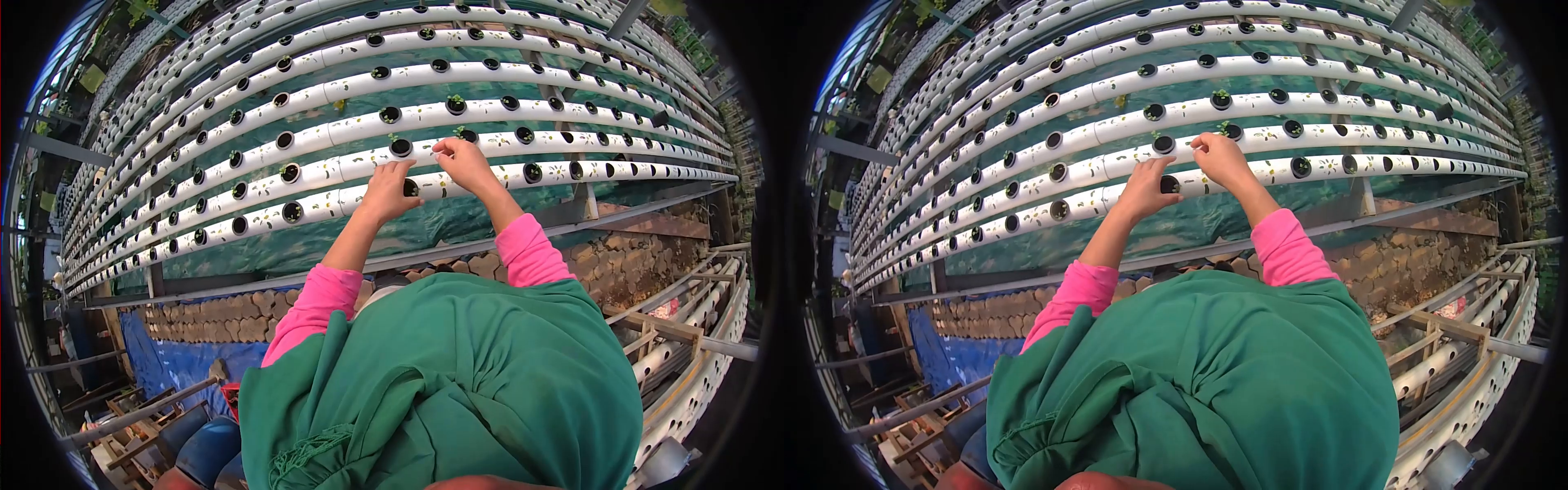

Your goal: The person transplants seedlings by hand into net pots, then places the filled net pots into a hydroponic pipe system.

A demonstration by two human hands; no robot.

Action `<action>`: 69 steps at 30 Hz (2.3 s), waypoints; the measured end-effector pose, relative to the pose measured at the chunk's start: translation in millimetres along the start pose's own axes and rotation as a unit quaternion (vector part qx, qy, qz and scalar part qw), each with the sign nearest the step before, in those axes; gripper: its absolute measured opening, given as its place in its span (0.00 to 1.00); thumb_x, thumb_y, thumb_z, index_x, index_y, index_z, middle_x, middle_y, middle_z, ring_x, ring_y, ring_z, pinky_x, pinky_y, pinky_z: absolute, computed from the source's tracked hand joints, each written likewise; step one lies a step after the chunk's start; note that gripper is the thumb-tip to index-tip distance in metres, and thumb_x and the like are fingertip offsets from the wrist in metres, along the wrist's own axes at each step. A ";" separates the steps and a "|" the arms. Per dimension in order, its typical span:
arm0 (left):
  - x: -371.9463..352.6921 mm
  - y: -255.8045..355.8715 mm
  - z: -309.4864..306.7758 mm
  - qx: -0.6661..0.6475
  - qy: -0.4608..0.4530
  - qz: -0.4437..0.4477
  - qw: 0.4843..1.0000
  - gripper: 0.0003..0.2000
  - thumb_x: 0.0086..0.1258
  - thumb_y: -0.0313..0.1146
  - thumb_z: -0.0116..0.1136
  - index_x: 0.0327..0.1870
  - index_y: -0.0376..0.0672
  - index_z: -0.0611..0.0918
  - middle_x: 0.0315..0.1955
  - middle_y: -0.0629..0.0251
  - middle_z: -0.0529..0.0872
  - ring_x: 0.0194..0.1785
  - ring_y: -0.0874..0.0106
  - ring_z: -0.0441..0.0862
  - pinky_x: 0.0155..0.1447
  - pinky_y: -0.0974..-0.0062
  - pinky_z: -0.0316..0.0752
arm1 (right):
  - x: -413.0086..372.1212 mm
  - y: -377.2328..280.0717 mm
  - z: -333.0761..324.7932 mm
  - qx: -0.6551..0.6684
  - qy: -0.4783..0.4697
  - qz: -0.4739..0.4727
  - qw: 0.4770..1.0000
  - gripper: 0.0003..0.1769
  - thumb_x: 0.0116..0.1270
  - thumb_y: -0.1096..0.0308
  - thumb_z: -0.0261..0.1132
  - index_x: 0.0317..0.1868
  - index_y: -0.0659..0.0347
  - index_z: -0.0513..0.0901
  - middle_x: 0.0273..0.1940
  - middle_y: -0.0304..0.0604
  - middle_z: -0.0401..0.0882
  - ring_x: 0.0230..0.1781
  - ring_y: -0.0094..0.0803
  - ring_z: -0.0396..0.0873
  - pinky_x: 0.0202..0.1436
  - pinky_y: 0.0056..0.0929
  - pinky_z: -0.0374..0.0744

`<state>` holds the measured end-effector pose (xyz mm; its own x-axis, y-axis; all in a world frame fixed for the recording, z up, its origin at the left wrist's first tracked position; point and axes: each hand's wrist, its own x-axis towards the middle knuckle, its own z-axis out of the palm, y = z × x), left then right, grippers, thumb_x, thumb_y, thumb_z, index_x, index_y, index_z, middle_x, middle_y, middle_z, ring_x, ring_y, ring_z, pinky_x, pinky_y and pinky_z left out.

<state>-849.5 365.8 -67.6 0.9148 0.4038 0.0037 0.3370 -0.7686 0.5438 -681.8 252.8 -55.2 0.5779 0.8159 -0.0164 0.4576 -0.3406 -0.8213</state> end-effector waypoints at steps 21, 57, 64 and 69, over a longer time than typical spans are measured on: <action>-4.3 -48.0 28.9 0.073 0.002 0.106 0.992 0.31 0.49 0.36 0.69 0.58 0.51 0.73 0.51 0.64 0.76 0.55 0.60 0.75 0.54 0.57 0.69 | -22.2 13.6 84.6 -0.028 0.108 0.090 0.990 0.12 0.63 0.66 0.60 0.43 0.62 0.83 0.39 0.50 0.84 0.40 0.42 0.82 0.45 0.35 0.78; -24.6 19.8 -56.6 -0.723 0.081 -0.141 0.671 0.10 0.67 0.33 0.57 0.44 0.37 0.77 0.39 0.59 0.82 0.43 0.66 0.82 0.47 0.69 0.81 | -71.8 -77.2 34.9 0.103 0.153 -0.153 0.971 0.15 0.55 0.66 0.71 0.39 0.64 0.79 0.35 0.47 0.81 0.38 0.39 0.79 0.44 0.35 0.78; -20.1 14.0 -59.7 -0.710 0.064 -0.142 0.687 0.08 0.68 0.33 0.56 0.42 0.39 0.78 0.37 0.61 0.83 0.41 0.68 0.82 0.47 0.69 0.81 | -67.8 -76.0 31.0 0.030 0.159 -0.190 0.968 0.13 0.58 0.66 0.69 0.40 0.64 0.81 0.35 0.45 0.81 0.39 0.37 0.80 0.40 0.33 0.78; -17.2 12.6 -60.1 -0.700 0.060 -0.139 0.697 0.08 0.68 0.34 0.57 0.41 0.38 0.78 0.36 0.61 0.83 0.40 0.69 0.82 0.46 0.70 0.81 | -62.8 -75.3 37.8 0.019 0.184 -0.179 0.966 0.10 0.56 0.66 0.66 0.37 0.61 0.80 0.34 0.43 0.81 0.41 0.43 0.77 0.46 0.40 0.74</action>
<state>-874.4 379.0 -10.4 0.8042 0.5433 -0.2408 -0.1270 0.5530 0.8234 -778.0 244.9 -13.9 0.5918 0.6539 0.4714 0.6520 -0.0444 -0.7569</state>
